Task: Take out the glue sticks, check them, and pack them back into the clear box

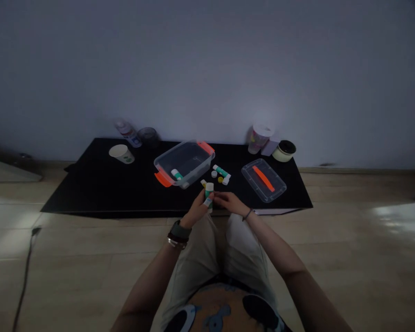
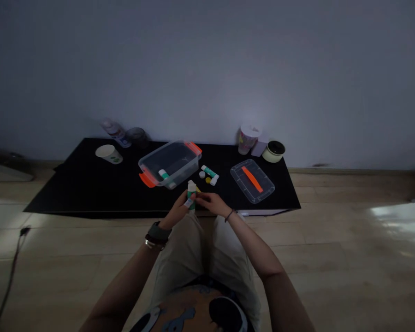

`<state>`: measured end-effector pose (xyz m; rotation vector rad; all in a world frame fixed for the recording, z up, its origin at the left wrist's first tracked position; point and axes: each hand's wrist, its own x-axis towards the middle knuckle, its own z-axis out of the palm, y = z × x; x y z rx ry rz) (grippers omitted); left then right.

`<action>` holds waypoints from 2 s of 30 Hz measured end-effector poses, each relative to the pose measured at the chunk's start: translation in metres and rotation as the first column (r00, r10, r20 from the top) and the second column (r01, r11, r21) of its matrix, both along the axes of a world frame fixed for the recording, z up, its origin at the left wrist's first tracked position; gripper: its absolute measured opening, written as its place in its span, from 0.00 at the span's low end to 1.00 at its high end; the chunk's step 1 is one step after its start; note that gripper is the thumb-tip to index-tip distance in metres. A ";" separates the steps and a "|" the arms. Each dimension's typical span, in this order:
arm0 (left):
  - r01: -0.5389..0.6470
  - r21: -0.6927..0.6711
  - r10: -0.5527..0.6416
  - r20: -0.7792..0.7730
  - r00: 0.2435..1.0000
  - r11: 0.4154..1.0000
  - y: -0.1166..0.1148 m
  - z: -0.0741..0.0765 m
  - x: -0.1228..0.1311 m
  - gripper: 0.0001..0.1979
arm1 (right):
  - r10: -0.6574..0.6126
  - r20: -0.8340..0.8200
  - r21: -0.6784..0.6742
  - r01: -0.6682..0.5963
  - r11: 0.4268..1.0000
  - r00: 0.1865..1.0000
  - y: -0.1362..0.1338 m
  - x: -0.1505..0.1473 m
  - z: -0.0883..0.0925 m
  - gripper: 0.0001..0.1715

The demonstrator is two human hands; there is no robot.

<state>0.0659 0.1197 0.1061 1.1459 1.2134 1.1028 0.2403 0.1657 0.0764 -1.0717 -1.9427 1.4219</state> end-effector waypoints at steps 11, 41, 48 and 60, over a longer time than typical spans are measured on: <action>0.017 -0.108 0.003 0.179 0.984 0.994 -0.009 -0.009 -0.007 0.32 | -0.363 0.614 0.402 0.118 0.908 0.701 0.056 0.011 -0.007 0.21; 0.163 -0.060 -0.170 -0.135 0.976 0.985 -0.019 0.004 0.008 0.23 | -0.295 -0.283 -0.146 0.263 0.954 0.913 0.010 -0.005 0.029 0.26; 0.178 -0.081 -0.179 -0.002 0.984 0.981 -0.022 0.006 0.013 0.25 | -0.294 -0.184 0.140 0.321 0.937 0.938 -0.004 0.001 0.046 0.19; 0.152 -0.184 -0.105 0.242 0.964 0.971 -0.020 0.020 0.017 0.29 | -0.212 -0.147 0.291 0.247 0.924 0.966 -0.024 0.003 0.066 0.21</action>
